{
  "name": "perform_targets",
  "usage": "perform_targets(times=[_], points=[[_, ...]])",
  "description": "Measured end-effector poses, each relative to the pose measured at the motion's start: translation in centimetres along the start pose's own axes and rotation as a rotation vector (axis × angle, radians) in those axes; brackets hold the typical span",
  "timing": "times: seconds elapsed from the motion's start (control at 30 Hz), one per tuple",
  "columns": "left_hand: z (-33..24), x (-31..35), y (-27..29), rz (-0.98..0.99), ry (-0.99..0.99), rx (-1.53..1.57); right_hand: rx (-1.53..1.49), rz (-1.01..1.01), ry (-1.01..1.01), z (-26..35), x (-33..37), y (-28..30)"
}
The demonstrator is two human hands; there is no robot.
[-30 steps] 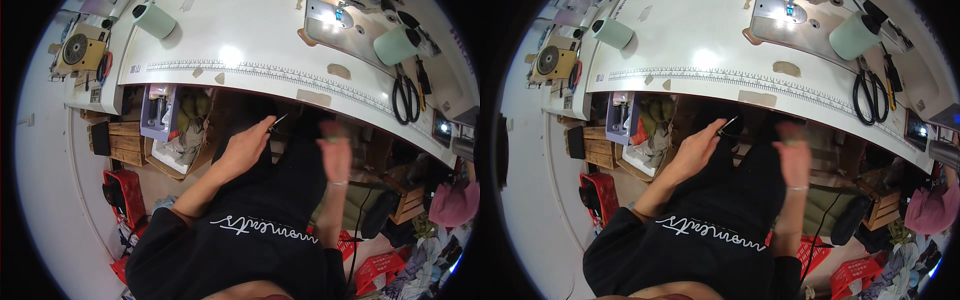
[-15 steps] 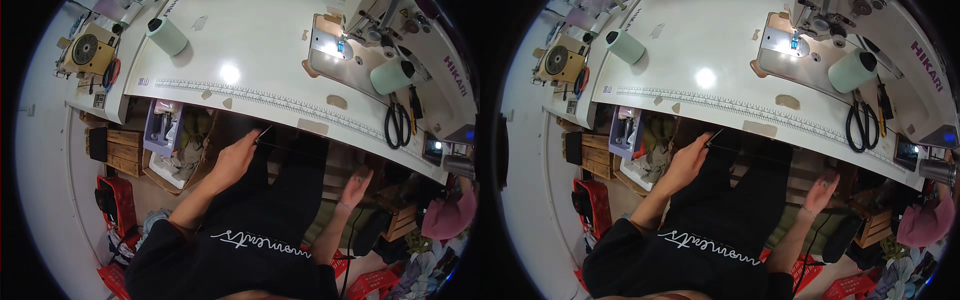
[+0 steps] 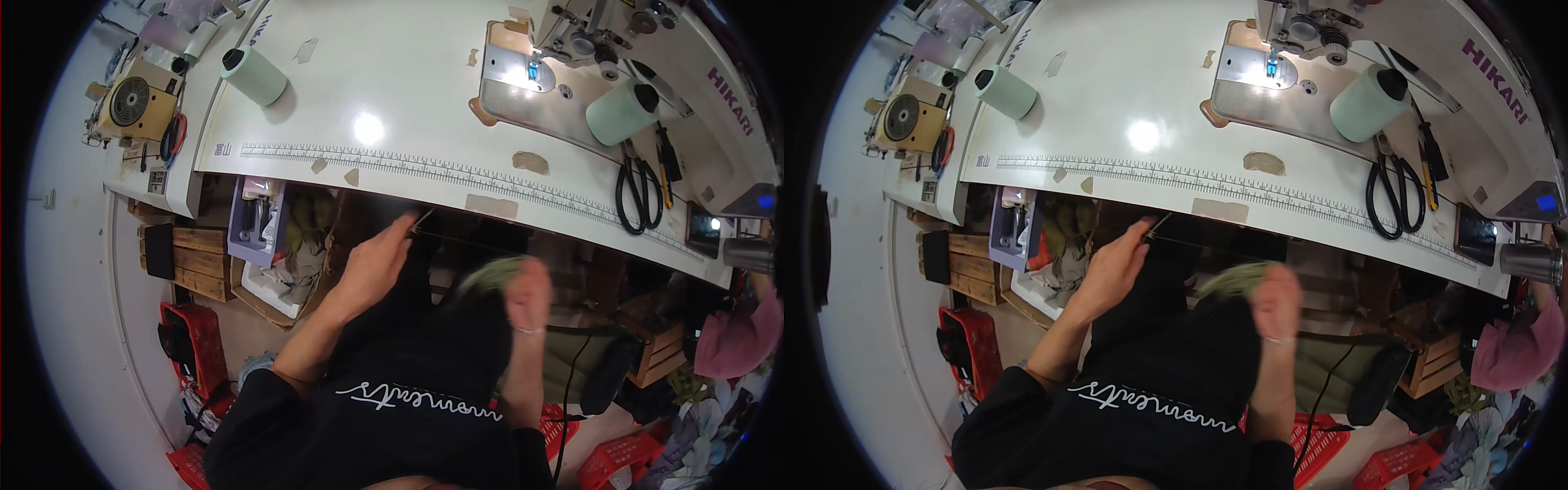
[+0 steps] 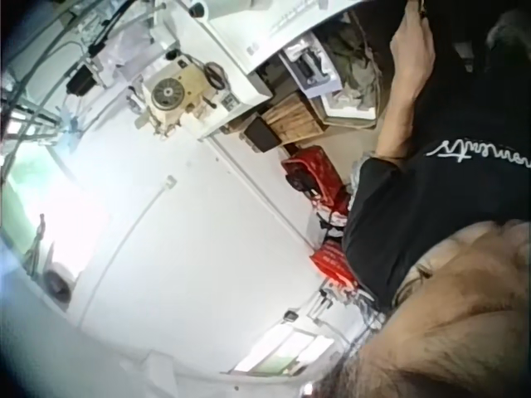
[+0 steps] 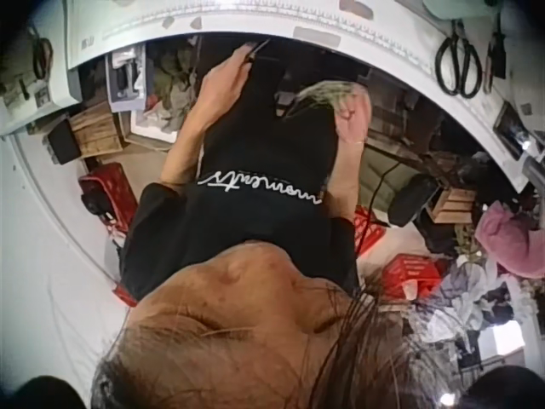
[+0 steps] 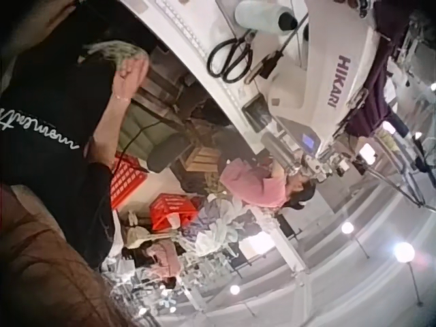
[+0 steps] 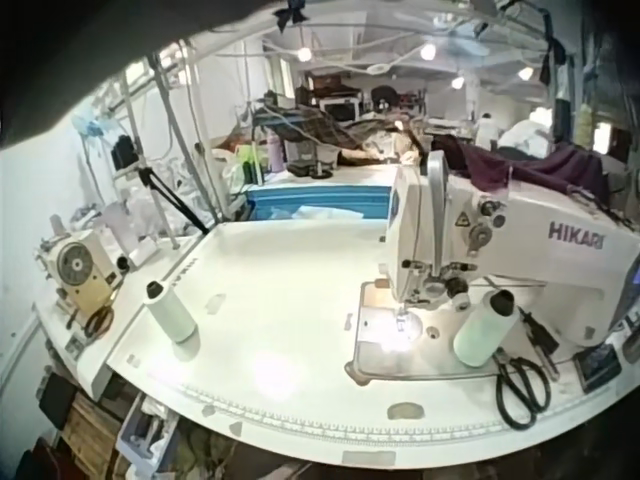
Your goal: The person opens a drawer under the sewing machine table and retrieves a small spool of thread. They then use a screwdriver to manipulate the thread spool, likely to wind or adjust the thread. The person continues to handle the thread and the screwdriver, preparing the sewing machine for use.
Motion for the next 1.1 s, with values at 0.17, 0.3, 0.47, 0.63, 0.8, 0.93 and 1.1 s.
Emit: perform_targets(times=[0.17, 0.3, 0.47, 0.63, 0.8, 0.93, 1.1], points=[[1.9, 0.3, 0.7, -0.055, 0.019, -0.009, -0.363, 0.192, 0.495, 13.3, 5.9, 14.3], [0.2, 0.1, -0.2, 0.014, 0.025, 0.013, 0.046, -0.195, 0.528, 9.6, 3.1, 10.1], [-1.8, -0.7, -1.6, 0.071, -0.042, 0.010, 0.494, 0.288, -0.130, -4.2, -3.6, -8.1], [-0.5, -0.3, -0.7, 0.026, -0.031, 0.003, 0.781, 0.389, -0.369, -6.4, -2.3, -9.5], [2.3, 0.3, 0.8, -0.039, 0.066, 0.038, -0.246, 0.256, 0.320, 8.8, 2.9, 11.8], [2.2, 0.1, -0.4, -0.003, 0.058, 0.040, -0.009, 0.003, 0.637, 15.0, 7.4, 16.8], [-0.3, -0.4, -2.5, 0.051, -0.051, 0.029, 0.111, 0.142, 0.139, 2.4, -1.3, -1.1]])
Point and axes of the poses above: each hand's wrist, its own x-axis away from the middle knuckle, its own y-axis out of the back of the hand, z = x × y, the point moved 7 cm from there along -x, towards the middle knuckle, and after that the axes turned 12 degrees about z, right-handed, at the moved point
